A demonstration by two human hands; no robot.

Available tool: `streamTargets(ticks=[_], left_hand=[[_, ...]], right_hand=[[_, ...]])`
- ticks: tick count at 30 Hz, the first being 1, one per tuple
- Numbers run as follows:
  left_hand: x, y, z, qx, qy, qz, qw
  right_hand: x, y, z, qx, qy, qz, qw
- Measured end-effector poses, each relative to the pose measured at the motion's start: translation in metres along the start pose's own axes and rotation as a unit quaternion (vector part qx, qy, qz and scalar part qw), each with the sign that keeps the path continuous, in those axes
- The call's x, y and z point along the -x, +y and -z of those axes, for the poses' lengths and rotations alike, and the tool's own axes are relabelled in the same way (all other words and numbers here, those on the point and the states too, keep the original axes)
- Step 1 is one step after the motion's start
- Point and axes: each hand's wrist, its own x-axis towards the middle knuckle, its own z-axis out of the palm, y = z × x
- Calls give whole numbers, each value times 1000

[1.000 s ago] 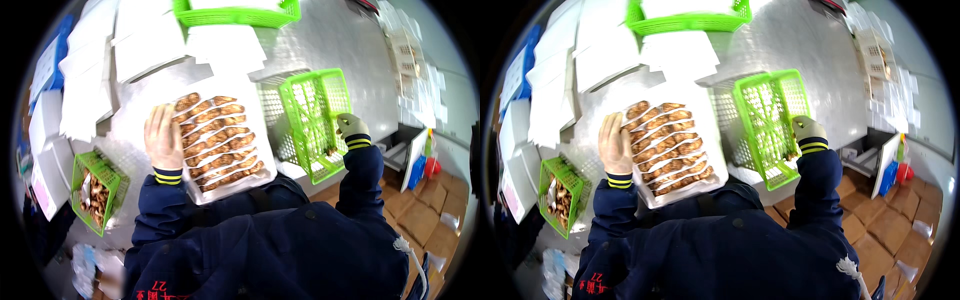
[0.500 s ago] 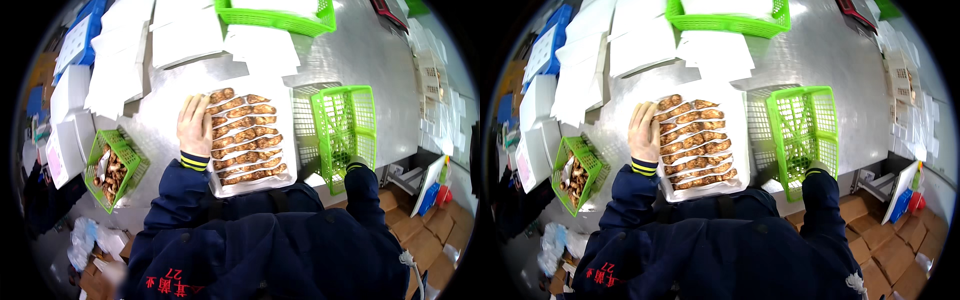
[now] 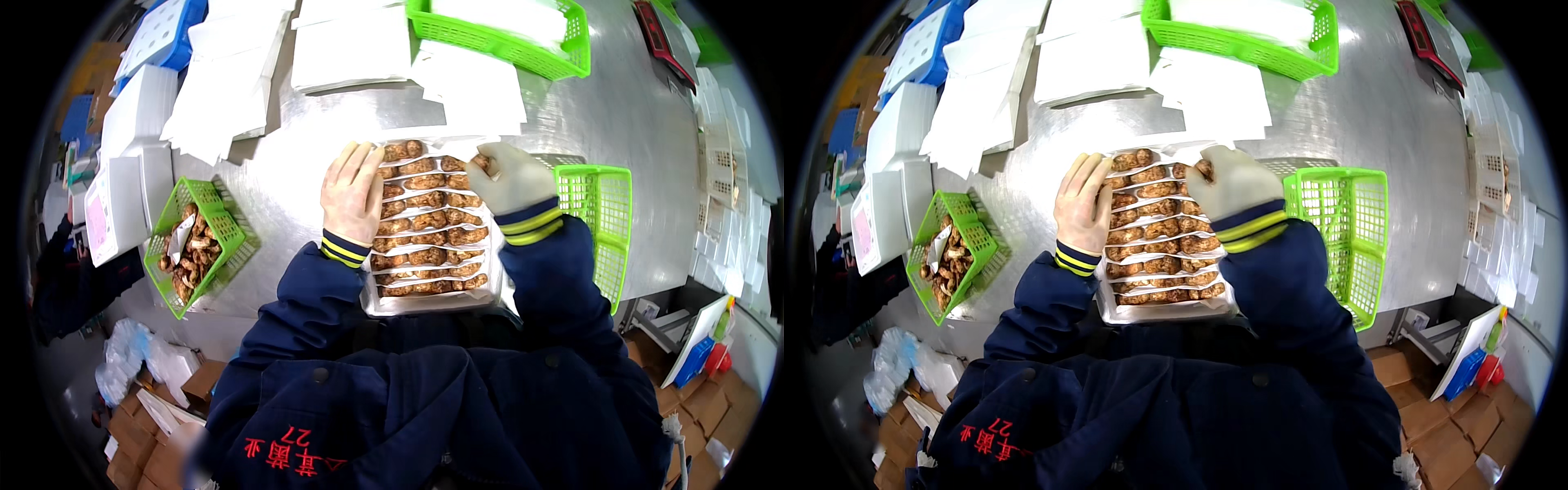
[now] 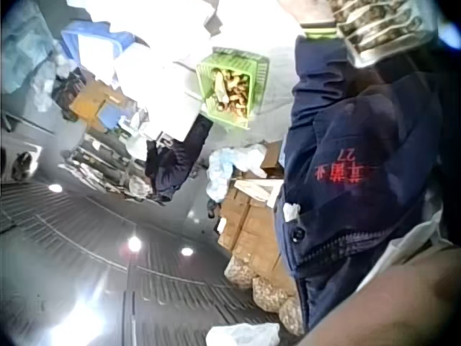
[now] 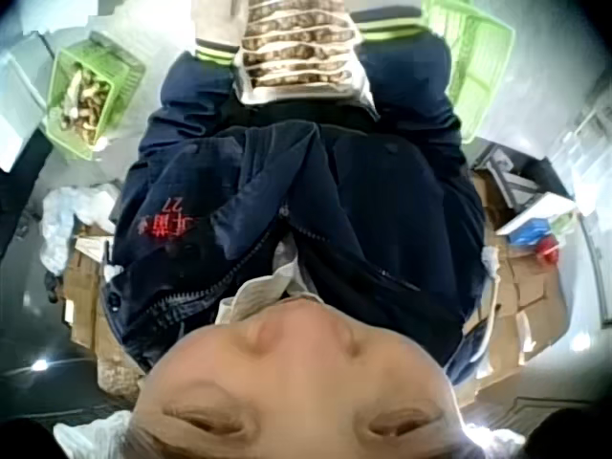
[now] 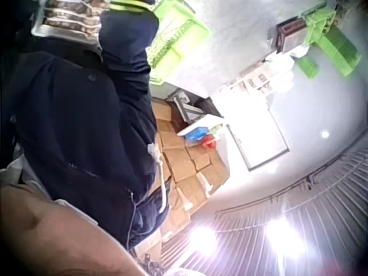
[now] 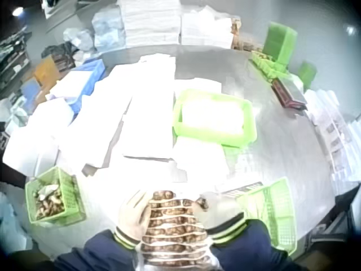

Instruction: The person places cooked food items from a green basket into a white styrofoam container lined with paper. They arrange the items in rows, close the container, and then move to a stack of boxes to retrieve a new container.

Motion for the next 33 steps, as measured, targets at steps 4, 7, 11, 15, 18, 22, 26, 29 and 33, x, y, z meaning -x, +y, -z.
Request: streamTargets(ticks=[4,7,11,15,18,22,26,29,33], left_hand=[[-2,0,-1,12,-2,12,1000],[2,-1,-1,13,0,21,1000],[2,-3,-1,9,-10,21,1000],[1,-1,-1,-83,-8,-58,995],[-5,8,0,-101,-45,-135,985],[-17,19,-3,-84,-127,-126,980],[-18,18,-7,-115,-175,-119,971],[-17,15,-4,-108,-162,-116,974],[-10,8,-2,-117,-145,-89,978]], right_hand=[[-16,-4,-28,56,18,-11,998],[-6,10,-19,26,121,48,991],[-6,27,-12,95,58,94,989],[-3,36,-26,193,87,209,955],[-7,31,-38,208,50,223,951],[-22,35,-36,228,-44,216,948],[-44,43,-28,235,-119,302,916],[-52,57,-29,145,-101,331,927],[-45,68,-30,125,-49,314,940]])
